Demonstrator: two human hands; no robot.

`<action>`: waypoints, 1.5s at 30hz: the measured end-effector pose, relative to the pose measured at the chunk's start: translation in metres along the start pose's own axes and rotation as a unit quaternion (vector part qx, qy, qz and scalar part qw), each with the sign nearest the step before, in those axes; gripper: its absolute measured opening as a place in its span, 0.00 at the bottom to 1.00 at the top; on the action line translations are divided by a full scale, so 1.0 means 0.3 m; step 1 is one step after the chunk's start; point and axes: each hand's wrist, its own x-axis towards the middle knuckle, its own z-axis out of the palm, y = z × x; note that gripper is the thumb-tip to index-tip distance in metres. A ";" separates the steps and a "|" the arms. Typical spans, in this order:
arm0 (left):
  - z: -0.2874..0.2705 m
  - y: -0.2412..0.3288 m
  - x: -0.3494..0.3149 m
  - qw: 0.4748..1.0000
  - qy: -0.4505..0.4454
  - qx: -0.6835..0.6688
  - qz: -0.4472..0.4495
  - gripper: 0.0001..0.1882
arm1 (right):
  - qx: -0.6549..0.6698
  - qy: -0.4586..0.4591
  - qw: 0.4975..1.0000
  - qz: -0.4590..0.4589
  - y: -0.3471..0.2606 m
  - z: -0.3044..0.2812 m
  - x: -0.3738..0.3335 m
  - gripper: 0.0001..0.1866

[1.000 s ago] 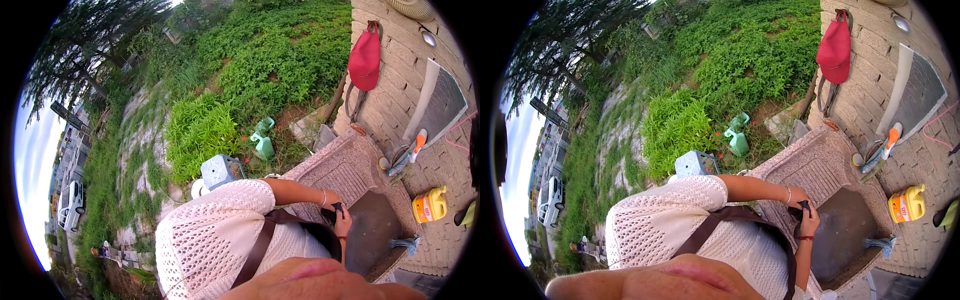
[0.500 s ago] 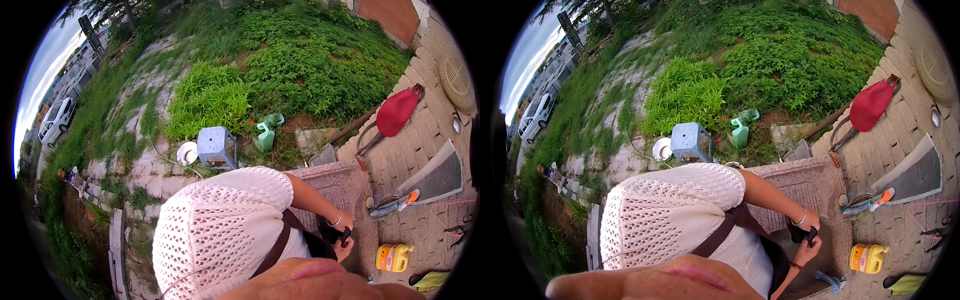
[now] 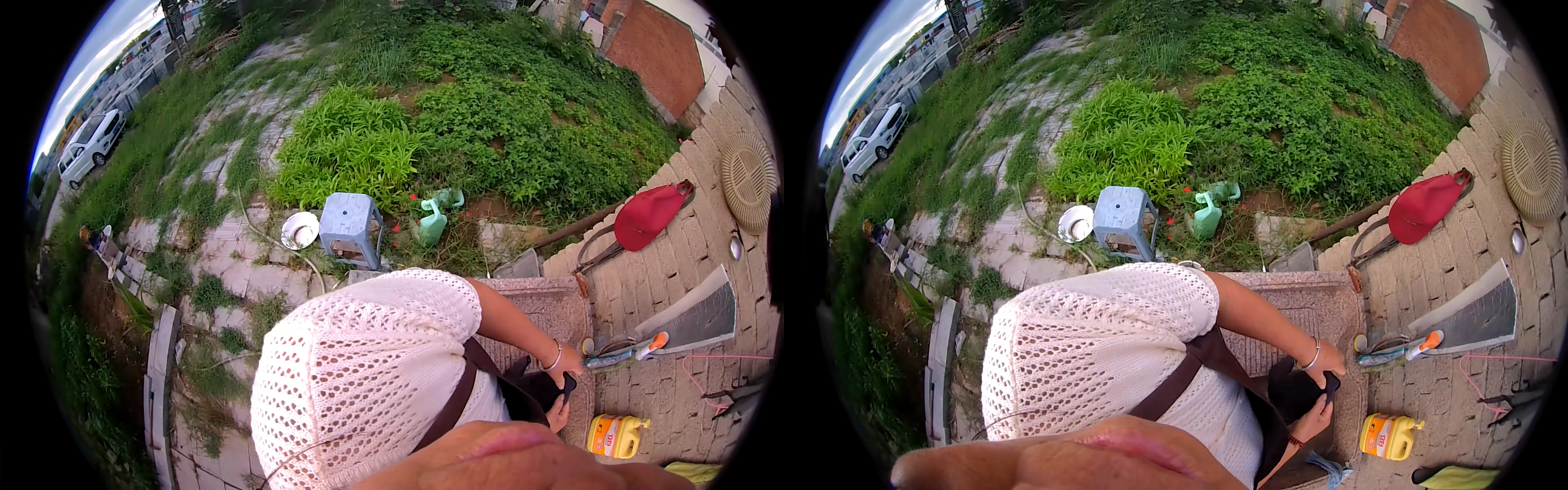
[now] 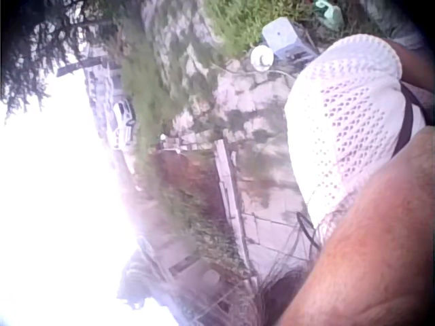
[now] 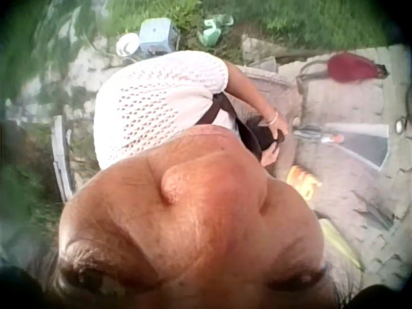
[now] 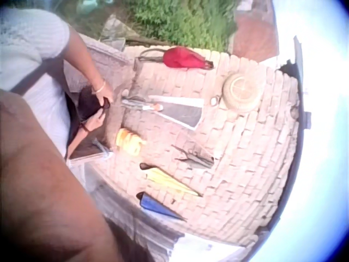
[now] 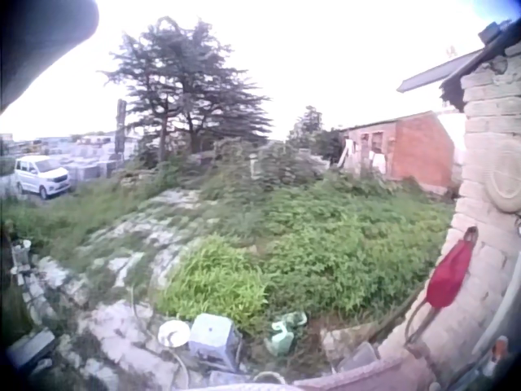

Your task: The person washes several small plastic cups and pieces of cloth in a stone sink outdoors. They apply liquid soap from a bottle to the items, scrub them against the sink's ribbed washboard surface, and rinse them in the water.

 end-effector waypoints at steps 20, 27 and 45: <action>0.046 -0.142 -0.155 0.994 -0.109 -0.021 -0.020 0.19 | -0.243 0.331 0.912 0.020 0.281 -0.287 0.067 0.28; 0.098 -0.144 -0.213 0.985 -0.145 -0.070 -0.063 0.22 | -0.328 -0.099 0.931 0.126 0.865 -0.044 -0.246 0.17; 0.138 -0.127 -0.331 0.953 -0.247 -0.025 -0.172 0.26 | -0.280 -0.302 0.811 0.415 0.966 0.096 -0.466 0.16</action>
